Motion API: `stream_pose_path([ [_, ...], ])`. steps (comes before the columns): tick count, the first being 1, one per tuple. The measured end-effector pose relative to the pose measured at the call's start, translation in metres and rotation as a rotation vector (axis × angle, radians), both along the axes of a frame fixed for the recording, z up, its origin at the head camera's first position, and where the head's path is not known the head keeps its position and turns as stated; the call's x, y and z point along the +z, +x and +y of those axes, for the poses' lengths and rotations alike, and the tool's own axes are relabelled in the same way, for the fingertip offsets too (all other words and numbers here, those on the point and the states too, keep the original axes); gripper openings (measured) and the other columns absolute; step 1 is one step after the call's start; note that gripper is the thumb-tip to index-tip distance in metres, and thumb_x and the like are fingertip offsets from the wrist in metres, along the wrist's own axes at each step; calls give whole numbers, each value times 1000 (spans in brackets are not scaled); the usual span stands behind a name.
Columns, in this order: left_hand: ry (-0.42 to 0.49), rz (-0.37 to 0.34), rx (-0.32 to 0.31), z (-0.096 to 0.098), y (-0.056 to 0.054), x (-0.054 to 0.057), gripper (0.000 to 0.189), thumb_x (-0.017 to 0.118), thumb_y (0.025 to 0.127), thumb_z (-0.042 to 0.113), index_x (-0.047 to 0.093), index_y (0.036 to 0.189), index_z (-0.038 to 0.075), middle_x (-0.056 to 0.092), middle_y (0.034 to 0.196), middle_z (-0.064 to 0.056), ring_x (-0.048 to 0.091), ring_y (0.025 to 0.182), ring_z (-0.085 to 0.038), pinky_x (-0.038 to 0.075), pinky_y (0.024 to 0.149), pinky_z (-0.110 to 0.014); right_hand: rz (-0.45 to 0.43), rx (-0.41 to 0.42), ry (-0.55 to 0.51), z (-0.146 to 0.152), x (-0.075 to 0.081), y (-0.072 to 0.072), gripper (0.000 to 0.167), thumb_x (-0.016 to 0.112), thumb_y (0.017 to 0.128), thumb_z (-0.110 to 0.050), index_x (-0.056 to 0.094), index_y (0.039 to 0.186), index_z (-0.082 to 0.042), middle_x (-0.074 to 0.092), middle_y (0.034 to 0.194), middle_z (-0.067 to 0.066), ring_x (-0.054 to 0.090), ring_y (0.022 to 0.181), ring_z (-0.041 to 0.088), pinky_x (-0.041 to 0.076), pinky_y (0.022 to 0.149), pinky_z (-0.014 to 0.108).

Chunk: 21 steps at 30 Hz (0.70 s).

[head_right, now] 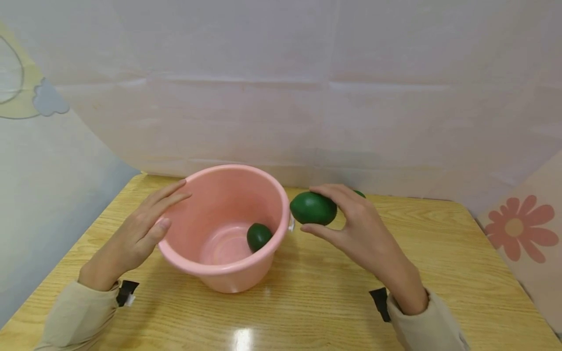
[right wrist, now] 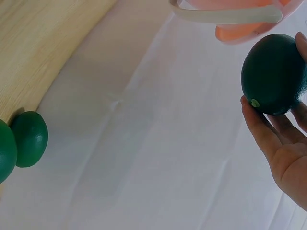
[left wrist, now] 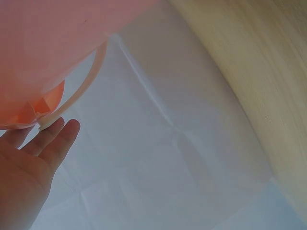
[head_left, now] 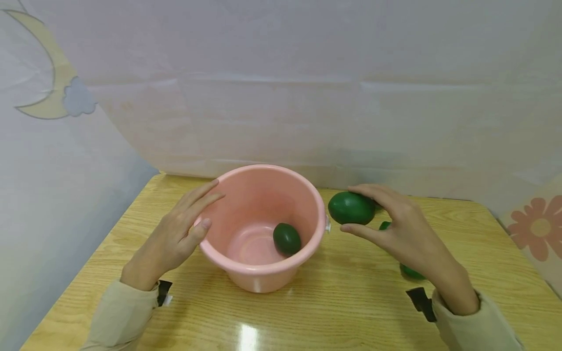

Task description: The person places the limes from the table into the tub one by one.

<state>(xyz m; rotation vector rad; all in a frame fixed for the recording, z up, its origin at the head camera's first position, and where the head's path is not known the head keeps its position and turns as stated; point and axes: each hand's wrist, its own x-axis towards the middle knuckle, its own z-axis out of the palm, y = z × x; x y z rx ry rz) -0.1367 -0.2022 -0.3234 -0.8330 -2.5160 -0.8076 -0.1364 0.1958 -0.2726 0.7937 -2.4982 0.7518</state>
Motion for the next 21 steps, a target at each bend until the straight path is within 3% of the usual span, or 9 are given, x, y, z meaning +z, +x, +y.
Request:
stream_pose_path([
  [9,0,3,1,0,0,0,50,49,97,15,48,147,16,34,161,-4,34,146,-27,38,108,-57,37,59,-26,-5,2,-3,65,91,68,-16,65,127,-15,69,120,-1,62,105,8,45,86,10],
  [21,-1,-1,1,0,0,0,50,49,97,16,48,147,16,34,161,-4,34,147,-27,38,108,-58,48,83,-21,-14,8,-2,69,92,66,-17,64,129,-15,67,125,2,64,112,18,47,90,16],
])
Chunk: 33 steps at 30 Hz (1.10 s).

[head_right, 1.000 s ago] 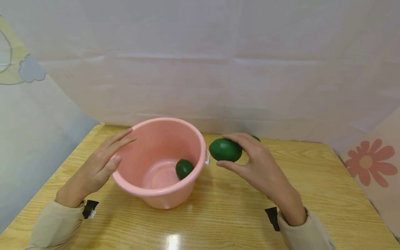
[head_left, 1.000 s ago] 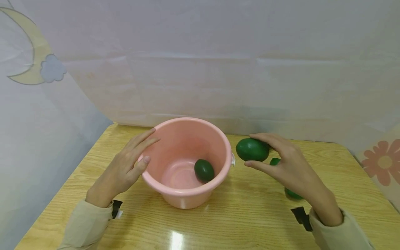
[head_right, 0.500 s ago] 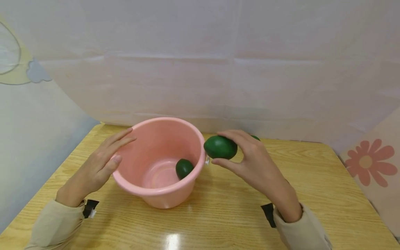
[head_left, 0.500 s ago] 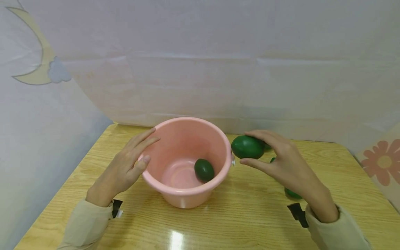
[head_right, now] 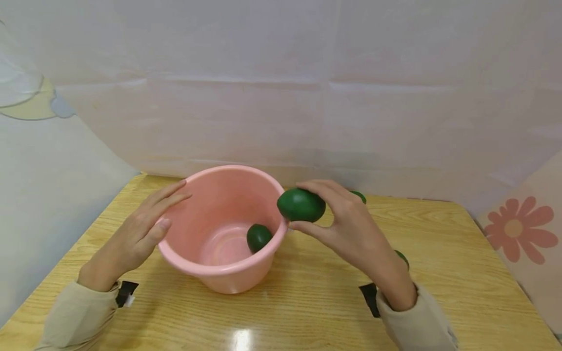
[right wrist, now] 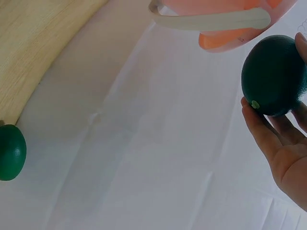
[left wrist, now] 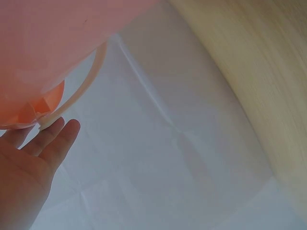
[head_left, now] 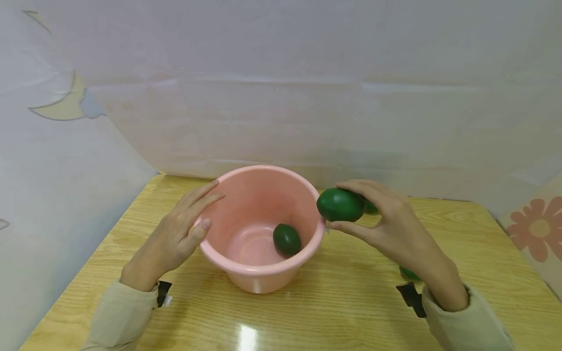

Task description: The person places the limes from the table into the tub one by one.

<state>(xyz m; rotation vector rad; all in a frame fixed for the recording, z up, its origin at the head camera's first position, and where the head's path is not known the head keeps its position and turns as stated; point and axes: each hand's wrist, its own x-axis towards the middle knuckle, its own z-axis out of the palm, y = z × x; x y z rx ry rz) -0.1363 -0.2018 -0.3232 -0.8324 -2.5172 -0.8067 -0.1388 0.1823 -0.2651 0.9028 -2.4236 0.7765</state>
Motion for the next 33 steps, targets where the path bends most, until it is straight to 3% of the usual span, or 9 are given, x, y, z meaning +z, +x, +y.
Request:
stream_pose_path([
  [14,1,3,2,2,1,1,51,52,95,12,48,146,14,35,160,-6,35,146,-29,38,108,-60,-38,26,5,-16,6,1,69,90,69,-22,63,132,-15,65,129,3,63,116,19,53,90,27],
  [33,1,2,8,1,1,0,51,52,95,13,48,146,15,35,160,-5,34,146,-28,38,108,-60,-37,152,-42,-34,2,-6,68,89,72,-15,61,134,-12,65,130,4,62,119,19,54,93,30],
])
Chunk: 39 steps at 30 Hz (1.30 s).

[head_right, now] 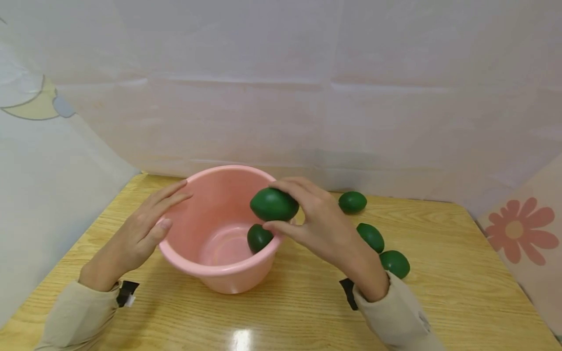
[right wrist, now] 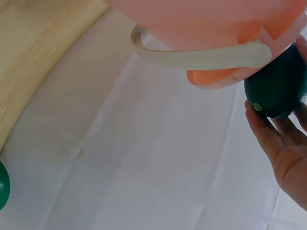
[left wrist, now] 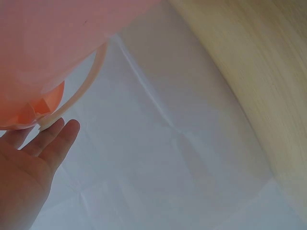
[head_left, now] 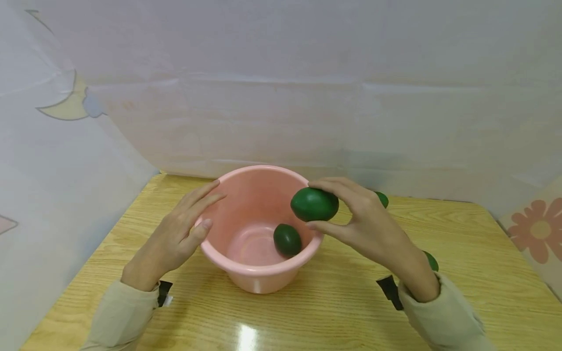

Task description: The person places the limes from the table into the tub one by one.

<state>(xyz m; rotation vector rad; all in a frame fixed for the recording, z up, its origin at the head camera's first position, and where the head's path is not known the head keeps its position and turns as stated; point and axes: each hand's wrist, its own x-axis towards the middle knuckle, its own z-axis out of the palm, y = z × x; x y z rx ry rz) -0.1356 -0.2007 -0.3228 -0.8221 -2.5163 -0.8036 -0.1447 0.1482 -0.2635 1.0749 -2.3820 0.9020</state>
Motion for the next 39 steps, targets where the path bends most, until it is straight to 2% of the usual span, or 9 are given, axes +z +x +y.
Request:
stream_pose_path([
  [8,-2,-6,3,0,0,0,51,51,96,15,48,147,17,34,161,-4,34,147,-27,37,109,-59,22,12,-4,-6,-2,-5,65,89,72,-17,62,130,-9,65,129,6,63,118,20,55,91,32],
  [19,-3,7,-1,-1,-2,-1,52,52,95,12,48,147,16,35,160,-5,34,146,-28,38,108,-60,-47,28,11,-17,-2,-8,64,88,74,-21,61,130,-6,64,130,7,64,116,19,57,89,34],
  [27,14,33,-8,-1,-3,-2,49,48,97,15,49,146,14,37,159,-4,36,145,-28,38,107,-60,-86,29,42,-25,-2,-10,64,87,75,-26,61,132,-11,63,132,5,62,116,18,57,89,33],
  [39,3,5,-7,-2,-2,-2,50,50,96,14,49,146,14,35,160,-4,34,147,-27,37,109,-59,-169,26,92,-36,-3,-17,58,84,79,-29,61,131,-18,62,128,-1,63,109,13,55,91,32],
])
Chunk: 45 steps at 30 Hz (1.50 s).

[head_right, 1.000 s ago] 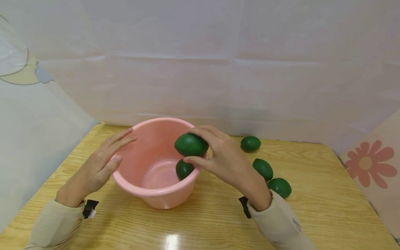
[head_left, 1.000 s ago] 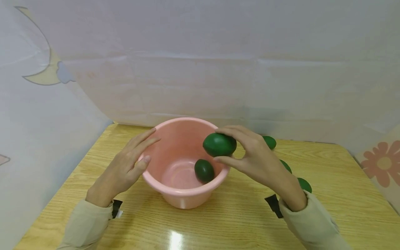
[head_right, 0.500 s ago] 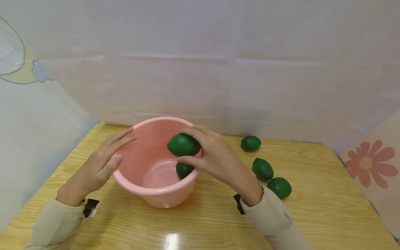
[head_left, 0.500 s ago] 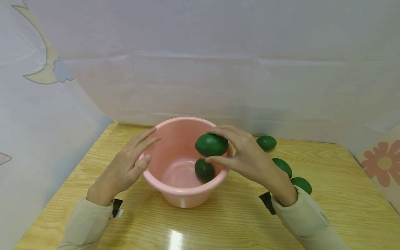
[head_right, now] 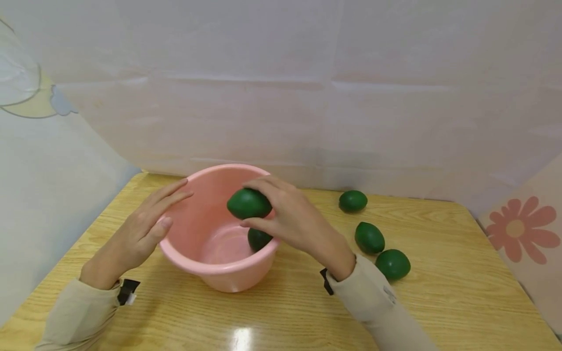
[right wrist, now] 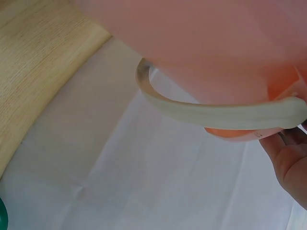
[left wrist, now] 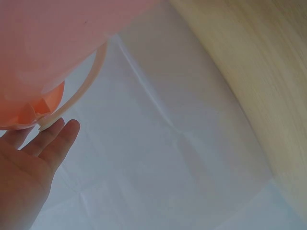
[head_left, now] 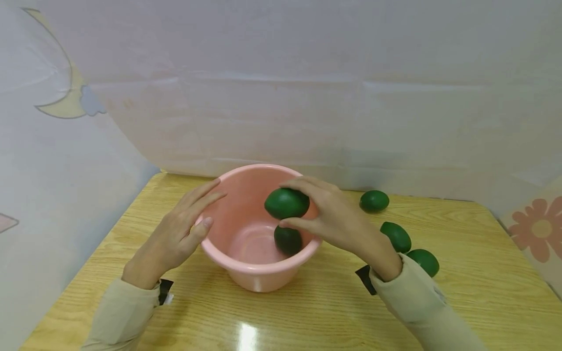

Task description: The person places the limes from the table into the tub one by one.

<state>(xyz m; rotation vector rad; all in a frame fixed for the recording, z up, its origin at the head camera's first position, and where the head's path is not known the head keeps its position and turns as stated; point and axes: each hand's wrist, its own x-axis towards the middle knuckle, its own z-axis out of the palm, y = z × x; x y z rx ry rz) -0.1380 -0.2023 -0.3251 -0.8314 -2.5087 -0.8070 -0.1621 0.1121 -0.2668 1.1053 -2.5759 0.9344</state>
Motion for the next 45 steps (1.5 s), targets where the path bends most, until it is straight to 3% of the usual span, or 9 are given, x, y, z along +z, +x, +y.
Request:
stream_pose_path([
  [32,-1,-1,-7,0,0,0,51,49,97,15,47,147,15,33,161,-5,32,148,-27,36,110,-60,-32,20,108,-34,-4,-28,50,81,82,-28,62,126,-11,65,121,2,60,111,17,51,96,34],
  [45,-1,-5,-8,0,1,1,51,49,97,15,46,148,16,32,161,-4,32,148,-27,37,109,-59,-56,41,213,-41,-5,-36,46,80,83,-25,63,123,-9,66,113,0,57,101,16,47,92,33],
])
